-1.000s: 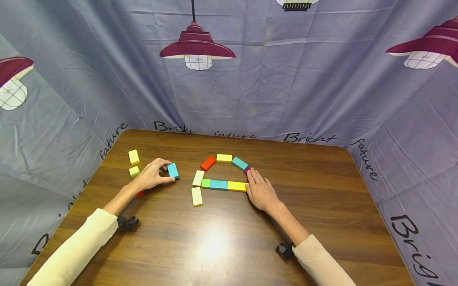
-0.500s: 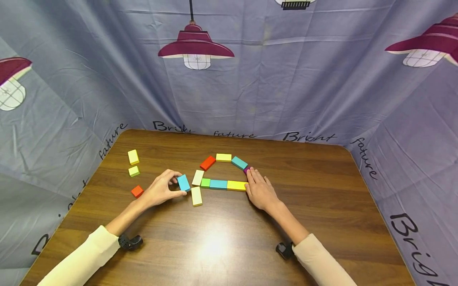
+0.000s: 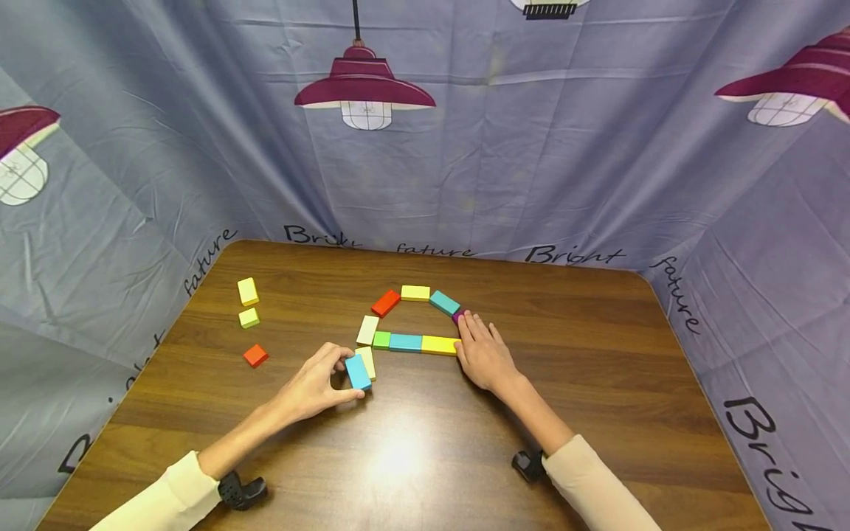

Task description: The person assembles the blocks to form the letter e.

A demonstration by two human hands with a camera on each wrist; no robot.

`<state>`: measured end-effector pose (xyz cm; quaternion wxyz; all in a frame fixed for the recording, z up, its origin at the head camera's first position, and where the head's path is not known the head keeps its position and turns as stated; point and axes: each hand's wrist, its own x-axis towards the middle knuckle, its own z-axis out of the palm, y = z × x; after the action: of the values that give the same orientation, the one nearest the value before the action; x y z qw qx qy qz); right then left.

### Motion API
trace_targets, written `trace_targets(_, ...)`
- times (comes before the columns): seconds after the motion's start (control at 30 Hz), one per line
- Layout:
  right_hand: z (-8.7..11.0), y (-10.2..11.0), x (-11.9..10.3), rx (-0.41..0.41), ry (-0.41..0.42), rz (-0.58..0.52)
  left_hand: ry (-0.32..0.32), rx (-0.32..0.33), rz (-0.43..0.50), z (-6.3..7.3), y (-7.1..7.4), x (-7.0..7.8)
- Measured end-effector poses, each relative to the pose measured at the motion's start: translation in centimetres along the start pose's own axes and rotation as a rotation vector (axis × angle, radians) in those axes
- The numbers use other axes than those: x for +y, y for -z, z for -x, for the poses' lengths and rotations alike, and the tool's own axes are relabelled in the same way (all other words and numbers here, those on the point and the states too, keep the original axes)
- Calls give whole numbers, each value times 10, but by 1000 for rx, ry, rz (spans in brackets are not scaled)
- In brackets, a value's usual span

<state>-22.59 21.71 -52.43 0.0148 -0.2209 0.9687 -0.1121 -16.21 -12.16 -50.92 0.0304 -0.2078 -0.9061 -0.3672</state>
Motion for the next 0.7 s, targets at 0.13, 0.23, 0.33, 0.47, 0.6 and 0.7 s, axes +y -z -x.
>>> trace_targets(0.13, 0, 1, -1, -1, -2, -1, 1, 4, -44, 10, -8, 10)
trace_targets(0.23, 0, 1, -1, -2, -2, -1, -18, 22, -105, 17, -14, 13)
trace_targets(0.33, 0, 1, -1, 2, -2, 2, -34, 42, -132, 22, -21, 15)
trace_targets(0.47, 0, 1, -1, 8, 0, -1, -38, 44, -110, 26, -28, 17)
trace_targets(0.6, 0, 2, -1, 1, -2, -2, -44, 13, -124, 29, -33, 19)
trace_targets(0.7, 0, 1, -1, -8, -4, -2, -58, 0, -154, 31, -37, 19)
